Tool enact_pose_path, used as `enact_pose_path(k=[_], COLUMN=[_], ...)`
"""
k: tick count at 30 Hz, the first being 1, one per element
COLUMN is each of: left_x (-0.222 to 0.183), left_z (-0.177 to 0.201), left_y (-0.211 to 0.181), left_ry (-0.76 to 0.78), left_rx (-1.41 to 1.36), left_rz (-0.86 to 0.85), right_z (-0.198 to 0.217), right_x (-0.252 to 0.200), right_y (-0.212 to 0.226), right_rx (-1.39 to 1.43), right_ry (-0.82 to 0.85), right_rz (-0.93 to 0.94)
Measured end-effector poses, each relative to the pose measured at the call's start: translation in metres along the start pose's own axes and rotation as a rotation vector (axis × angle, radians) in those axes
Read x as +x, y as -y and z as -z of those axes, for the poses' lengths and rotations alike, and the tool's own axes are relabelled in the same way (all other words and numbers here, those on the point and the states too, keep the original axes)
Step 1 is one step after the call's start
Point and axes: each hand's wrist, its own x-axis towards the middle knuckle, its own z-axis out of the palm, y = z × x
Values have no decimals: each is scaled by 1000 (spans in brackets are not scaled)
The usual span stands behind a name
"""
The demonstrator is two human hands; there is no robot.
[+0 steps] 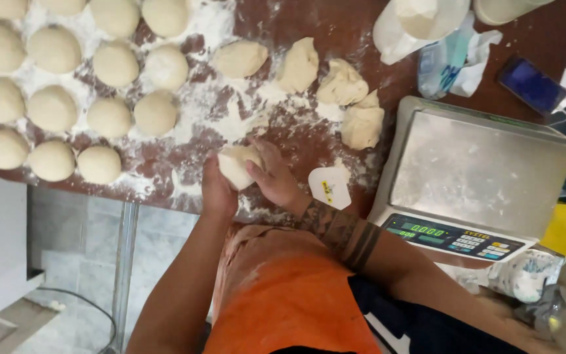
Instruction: The person is portioning dough from a larger mass, shaping it into uniform balls on a floured table, weighing some pieces on a digital scale for consistency, and then covering the arranged dough balls with a large plastic sheet.
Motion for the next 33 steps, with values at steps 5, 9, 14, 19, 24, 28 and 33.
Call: enact_pose_path(k=[5,9,14,19,24,28,33], left_x=[-12,-4,11,-15,51,84,51], left_z=[4,23,20,3,30,57,35], left_y=[-18,-11,2,-35,-6,31,-19], left_ry=[17,11,243,145,422,534,725], left_rx=[790,736,973,272,860,858,720], left_rz=[-228,-195,138,-81,-523,-366,-67], right_z=[-1,-9,-7,-18,-29,-54,-44], right_x=[-4,-12,9,2,-4,-5,4], right_y=[-33,-62,62,73,-1,-47,-18], right_rx=[-551,-934,-42,-41,-596,-910,-292], right_ry=[-166,-5,223,-33,-223,-3,-230], right_rz=[316,470,-502,-315,-70,-330,-548])
